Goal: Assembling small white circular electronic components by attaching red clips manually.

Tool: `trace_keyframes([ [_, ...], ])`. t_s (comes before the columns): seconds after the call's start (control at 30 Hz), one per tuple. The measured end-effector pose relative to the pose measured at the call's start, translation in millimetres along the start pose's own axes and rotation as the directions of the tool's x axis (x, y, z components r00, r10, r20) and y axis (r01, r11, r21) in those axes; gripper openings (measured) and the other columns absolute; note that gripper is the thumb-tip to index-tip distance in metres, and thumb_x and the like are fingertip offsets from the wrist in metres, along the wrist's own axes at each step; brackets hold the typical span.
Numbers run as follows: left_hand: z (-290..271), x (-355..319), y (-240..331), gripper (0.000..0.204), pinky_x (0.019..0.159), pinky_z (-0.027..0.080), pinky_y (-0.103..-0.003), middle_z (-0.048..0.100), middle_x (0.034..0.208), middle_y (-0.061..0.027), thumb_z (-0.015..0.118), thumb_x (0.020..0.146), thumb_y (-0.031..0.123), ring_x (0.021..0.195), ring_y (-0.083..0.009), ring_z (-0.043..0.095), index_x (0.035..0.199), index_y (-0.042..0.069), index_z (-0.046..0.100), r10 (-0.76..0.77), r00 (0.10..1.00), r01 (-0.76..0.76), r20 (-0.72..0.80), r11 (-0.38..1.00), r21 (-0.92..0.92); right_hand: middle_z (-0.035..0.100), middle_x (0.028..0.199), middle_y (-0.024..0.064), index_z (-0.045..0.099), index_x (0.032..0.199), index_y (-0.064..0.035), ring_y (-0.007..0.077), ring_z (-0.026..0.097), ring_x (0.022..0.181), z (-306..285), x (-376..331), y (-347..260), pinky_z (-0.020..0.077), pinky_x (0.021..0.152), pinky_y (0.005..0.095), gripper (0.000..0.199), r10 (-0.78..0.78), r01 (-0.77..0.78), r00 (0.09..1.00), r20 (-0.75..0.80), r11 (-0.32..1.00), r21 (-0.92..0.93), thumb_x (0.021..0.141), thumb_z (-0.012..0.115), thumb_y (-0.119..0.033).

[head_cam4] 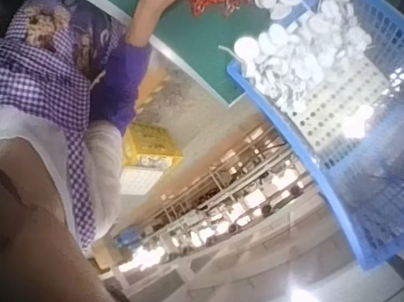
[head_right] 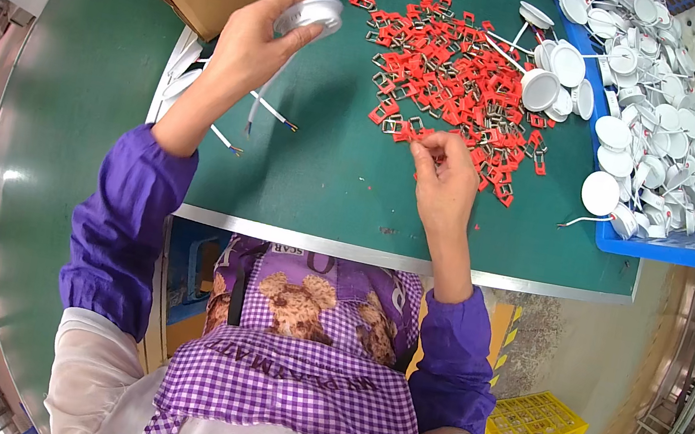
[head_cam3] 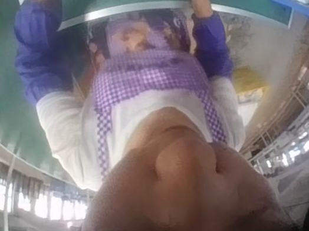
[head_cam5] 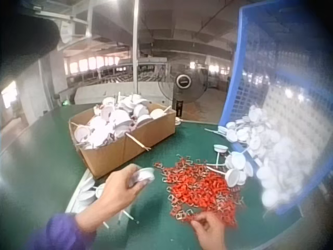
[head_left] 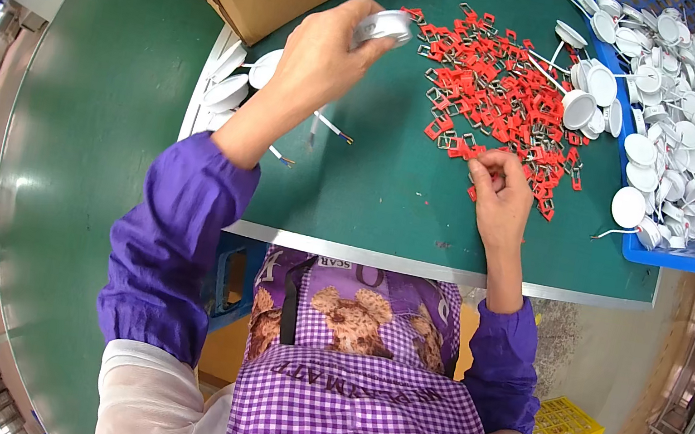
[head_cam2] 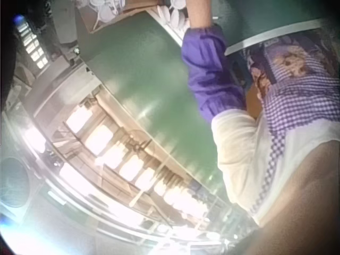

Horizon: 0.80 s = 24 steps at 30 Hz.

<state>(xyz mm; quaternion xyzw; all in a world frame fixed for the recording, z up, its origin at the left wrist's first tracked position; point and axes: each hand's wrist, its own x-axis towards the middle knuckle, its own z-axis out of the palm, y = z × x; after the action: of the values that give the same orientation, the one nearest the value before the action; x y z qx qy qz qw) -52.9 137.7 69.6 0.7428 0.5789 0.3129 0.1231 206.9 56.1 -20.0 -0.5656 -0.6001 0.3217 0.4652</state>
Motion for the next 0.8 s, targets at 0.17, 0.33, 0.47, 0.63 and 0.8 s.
trace_keyframes([
  [0.17, -5, -41, 43, 0.028, 0.068, 0.050, -0.025, 0.065, 0.094, -0.0061, 0.062, 0.094, 0.022, 0.083, -0.0098, 0.063, 0.108, -0.002, 0.053, -0.160, 0.973, 0.229, 0.165, 0.602, -0.765, 0.064, 0.087, 0.0068, 0.056, 0.095, 0.0012, 0.0099, 0.063, 0.071, -2, -5, -22, 0.0433, 0.056, 0.0183, 0.010, 0.127, -0.116, 0.992, 0.006, 0.886, 0.449, 0.091, 0.063, -0.005],
  [0.33, 35, -96, 47, 0.022, 0.069, 0.058, -0.030, 0.065, 0.098, -0.0096, 0.061, 0.094, 0.016, 0.084, -0.0151, 0.066, 0.104, -0.001, 0.051, -0.336, 0.836, 0.497, 0.433, 0.129, -0.858, 0.066, 0.083, 0.0069, 0.058, 0.097, 0.0029, 0.0102, 0.064, 0.068, 7, -12, -47, 0.0460, 0.056, 0.0191, 0.011, 0.134, -0.113, 0.991, -0.027, 0.917, 0.382, 0.090, 0.063, -0.004],
  [0.47, 53, -113, 51, 0.023, 0.076, 0.057, -0.032, 0.065, 0.102, -0.0098, 0.063, 0.092, 0.013, 0.090, -0.0166, 0.066, 0.108, 0.001, 0.049, -0.397, 0.802, 0.474, 0.446, -0.032, -0.880, 0.067, 0.081, 0.0074, 0.064, 0.096, 0.0026, 0.0104, 0.064, 0.064, 21, -22, -57, 0.0499, 0.058, 0.0221, 0.012, 0.035, -0.014, 0.995, -0.094, 0.977, 0.213, 0.086, 0.067, -0.003],
  [0.63, 61, -121, 53, 0.029, 0.082, 0.054, -0.033, 0.064, 0.108, -0.0098, 0.063, 0.092, 0.012, 0.097, -0.0159, 0.063, 0.114, 0.001, 0.049, -0.452, 0.802, 0.409, 0.390, -0.060, -0.911, 0.067, 0.077, 0.0108, 0.064, 0.097, 0.0027, 0.0131, 0.067, 0.065, 30, -32, -64, 0.0508, 0.056, 0.0247, 0.013, -0.036, 0.036, 0.999, -0.008, 0.999, 0.028, 0.086, 0.066, -0.004],
  [0.8, 66, -125, 55, 0.033, 0.083, 0.052, -0.028, 0.064, 0.107, -0.0076, 0.066, 0.090, 0.009, 0.096, -0.0122, 0.061, 0.118, -0.001, 0.052, -0.430, 0.832, 0.396, 0.350, 0.020, -0.918, 0.068, 0.077, 0.0121, 0.063, 0.097, 0.0030, 0.0163, 0.069, 0.066, 32, -35, -67, 0.0522, 0.055, 0.0267, 0.011, 0.021, -0.020, 1.000, -0.010, 0.999, 0.033, 0.088, 0.063, -0.004],
])
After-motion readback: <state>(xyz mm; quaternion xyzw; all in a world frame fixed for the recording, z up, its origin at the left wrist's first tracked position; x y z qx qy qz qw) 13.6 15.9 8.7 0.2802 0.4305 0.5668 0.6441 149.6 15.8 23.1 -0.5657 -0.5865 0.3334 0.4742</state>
